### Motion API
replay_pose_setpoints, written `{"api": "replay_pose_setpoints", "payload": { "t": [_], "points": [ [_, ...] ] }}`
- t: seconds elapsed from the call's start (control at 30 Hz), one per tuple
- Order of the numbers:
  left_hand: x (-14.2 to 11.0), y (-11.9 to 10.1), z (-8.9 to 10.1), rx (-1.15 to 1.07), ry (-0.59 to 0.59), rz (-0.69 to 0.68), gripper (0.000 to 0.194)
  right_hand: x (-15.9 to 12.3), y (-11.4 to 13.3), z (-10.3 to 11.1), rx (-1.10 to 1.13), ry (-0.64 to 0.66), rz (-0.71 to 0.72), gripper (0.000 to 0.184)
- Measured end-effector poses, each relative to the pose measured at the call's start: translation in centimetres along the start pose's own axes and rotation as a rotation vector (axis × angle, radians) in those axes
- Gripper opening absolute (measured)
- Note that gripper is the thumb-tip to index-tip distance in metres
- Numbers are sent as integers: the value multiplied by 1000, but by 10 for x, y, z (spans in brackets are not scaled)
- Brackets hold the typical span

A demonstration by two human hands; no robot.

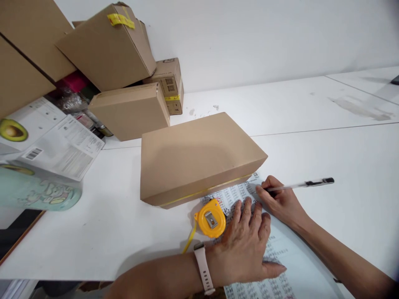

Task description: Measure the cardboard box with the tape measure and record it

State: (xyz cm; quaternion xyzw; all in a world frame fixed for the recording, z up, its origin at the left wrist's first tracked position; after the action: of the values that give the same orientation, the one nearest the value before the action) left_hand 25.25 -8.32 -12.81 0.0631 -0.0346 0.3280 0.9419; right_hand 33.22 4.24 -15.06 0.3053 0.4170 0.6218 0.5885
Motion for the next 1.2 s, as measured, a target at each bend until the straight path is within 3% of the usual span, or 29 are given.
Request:
{"api": "replay_pose_setpoints", "payload": {
  "t": [1.2],
  "points": [
    [0, 1, -1, -51, -24, 5, 95, 2, -6, 1, -18, -2, -34, 28]
  ]
}}
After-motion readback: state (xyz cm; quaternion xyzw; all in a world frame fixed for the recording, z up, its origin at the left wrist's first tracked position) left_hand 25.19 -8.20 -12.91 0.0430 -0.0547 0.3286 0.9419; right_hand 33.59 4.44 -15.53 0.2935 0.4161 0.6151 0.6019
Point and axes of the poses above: each hand's wrist, its own x-axis towards the middle knuckle, its own z-axis out of the back of the hand, y = z × x, the point moved 10 cm from there along x, towards the middle knuckle, and after that the axes turned 12 degrees about -z, right-handed, at the moved point
